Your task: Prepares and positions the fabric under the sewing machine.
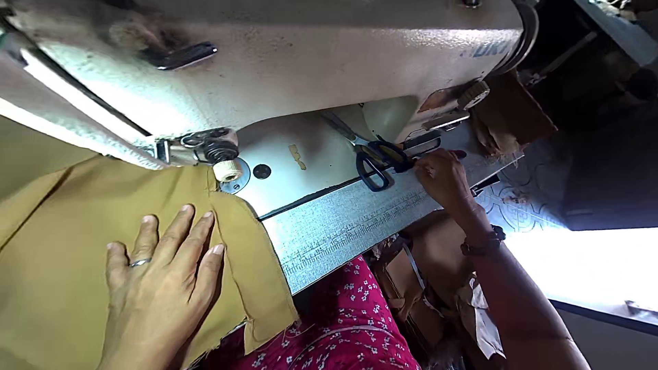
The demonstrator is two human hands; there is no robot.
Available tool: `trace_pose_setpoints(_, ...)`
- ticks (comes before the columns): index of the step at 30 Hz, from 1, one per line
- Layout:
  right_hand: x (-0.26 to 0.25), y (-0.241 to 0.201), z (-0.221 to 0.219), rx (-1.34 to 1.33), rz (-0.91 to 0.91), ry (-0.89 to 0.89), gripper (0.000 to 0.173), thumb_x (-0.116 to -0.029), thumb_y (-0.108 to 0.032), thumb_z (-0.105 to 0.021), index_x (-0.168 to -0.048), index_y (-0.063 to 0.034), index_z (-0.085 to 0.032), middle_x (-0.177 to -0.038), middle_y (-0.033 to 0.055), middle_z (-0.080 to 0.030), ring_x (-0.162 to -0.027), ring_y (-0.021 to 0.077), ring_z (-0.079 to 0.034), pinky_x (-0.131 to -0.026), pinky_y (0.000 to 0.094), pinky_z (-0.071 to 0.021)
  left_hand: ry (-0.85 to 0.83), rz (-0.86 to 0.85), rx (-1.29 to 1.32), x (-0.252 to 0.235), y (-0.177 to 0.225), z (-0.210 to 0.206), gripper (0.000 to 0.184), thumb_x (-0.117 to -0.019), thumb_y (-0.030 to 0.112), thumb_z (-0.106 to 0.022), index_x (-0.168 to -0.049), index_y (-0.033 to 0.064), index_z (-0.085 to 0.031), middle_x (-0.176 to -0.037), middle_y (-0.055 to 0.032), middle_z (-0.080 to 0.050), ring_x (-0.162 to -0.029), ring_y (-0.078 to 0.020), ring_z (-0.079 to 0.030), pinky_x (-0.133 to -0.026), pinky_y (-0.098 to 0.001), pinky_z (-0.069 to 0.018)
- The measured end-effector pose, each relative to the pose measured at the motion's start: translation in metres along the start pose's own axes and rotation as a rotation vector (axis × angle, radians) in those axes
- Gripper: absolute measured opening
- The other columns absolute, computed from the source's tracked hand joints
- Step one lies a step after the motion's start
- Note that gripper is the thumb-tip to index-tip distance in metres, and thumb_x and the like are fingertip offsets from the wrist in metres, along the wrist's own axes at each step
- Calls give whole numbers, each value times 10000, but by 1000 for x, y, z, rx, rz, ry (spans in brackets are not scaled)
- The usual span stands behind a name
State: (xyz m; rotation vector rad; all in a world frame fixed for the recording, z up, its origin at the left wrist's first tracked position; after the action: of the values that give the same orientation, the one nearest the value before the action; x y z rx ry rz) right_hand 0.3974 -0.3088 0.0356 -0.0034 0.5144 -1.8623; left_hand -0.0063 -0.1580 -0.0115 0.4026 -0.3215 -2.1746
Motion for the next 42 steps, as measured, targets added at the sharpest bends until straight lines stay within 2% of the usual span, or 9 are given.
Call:
trace_pose_setpoints(12, -7, -28, 24, 15, 81, 55, 114, -1005, -44, -589, -1067, 18, -661, -947, 196, -681, -820, 336, -679, -741, 487, -552, 35, 1, 10, 0, -3, -4, 652, -1061, 524, -263, -1494, 130, -548, -1594, -149, -442, -1514, -479, -276, -1160, -774, -108)
trace_pose_setpoints(17, -2, -41, 44, 54, 222, 281, 177, -1039, -68, -545, -1132, 28, -661, -1069, 186, -666, -941, 242, -675, -823, 346, -554, 34, -4, 10, 0, -4, -5, 651, -1062, 524, -265, -1493, 128, -549, -1590, -154, -447, -1511, -489, -274, -1158, -772, -110)
trace_pose_setpoints(19, 3, -46, 51, -30, 217, 389, 190, -1032, -60, -553, -1144, 54, -656, -1113, 179, -672, -986, 192, -680, -867, 311, -550, 33, -2, 2, 0, -2, -4, 651, -1063, 517, -257, -1496, 125, -544, -1593, -160, -441, -1510, -497, -270, -1153, -778, -105)
trace_pose_setpoints(22, 13, -51, 37, -386, 115, 451, 156, -1035, -67, -560, -1116, 52, -619, -1032, 76, -697, -853, 68, -703, -762, 248, -615, 33, -5, -36, -1, 4, -1, 663, -1066, 506, -224, -1495, 114, -543, -1591, -175, -438, -1500, -502, -290, -1141, -787, -110)
trace_pose_setpoints(27, 34, -79, -22, -546, -105, 152, 162, -980, -83, -634, -1080, 34, -684, -886, 47, -724, -651, 29, -675, -592, 204, -591, -25, -7, 0, -4, 10, 7, 621, -1071, 464, -281, -1492, 86, -537, -1598, -179, -424, -1507, -490, -284, -1139, -795, -93)
trace_pose_setpoints(31, 31, -88, -34, -484, -203, -93, 209, -947, -106, -709, -1124, 4, -707, -896, 101, -735, -665, 106, -694, -618, 276, -595, -116, -10, -43, -11, 10, 18, 572, -1063, 428, -323, -1490, 120, -547, -1590, -155, -443, -1492, -479, -323, -1129, -784, -155)
trace_pose_setpoints(36, 23, -92, -38, -907, -489, -380, 231, -924, 86, -626, -1149, 37, -648, -828, 48, -728, -674, 109, -721, -670, 262, -630, -26, -128, 14, -35, 11, 27, 360, -1060, 200, -443, -1238, 23, -702, -1392, -202, -617, -1404, -493, -446, -1143, -757, -195)
trace_pose_setpoints(39, 26, -98, -37, -337, -17, -300, 177, -921, -128, -685, -1013, 3, -760, -931, 84, -743, -819, 117, -702, -750, 273, -584, -81, -34, 22, -35, 0, 17, 488, -1093, 331, -373, -1474, 81, -547, -1562, -154, -479, -1499, -419, -344, -1180, -735, -135)
trace_pose_setpoints(42, 23, -105, -34, -15, 332, -151, 244, -924, -198, -618, -914, -33, -797, -923, 193, -718, -890, 420, -669, -757, 568, -516, -95, 51, -36, -26, 0, 12, 551, -1087, 402, -313, -1517, 116, -505, -1632, -122, -388, -1544, -410, -245, -1184, -744, -75)
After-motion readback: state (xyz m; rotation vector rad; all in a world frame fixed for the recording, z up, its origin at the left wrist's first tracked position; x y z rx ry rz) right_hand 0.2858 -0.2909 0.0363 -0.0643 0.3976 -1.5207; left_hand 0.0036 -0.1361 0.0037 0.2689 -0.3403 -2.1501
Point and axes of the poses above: each hand's wrist, its own x-axis away from the middle knuckle, its own z-axis out of the back of the hand, y = z × x, the point moved 4 cm from there along -x, towards the middle knuckle
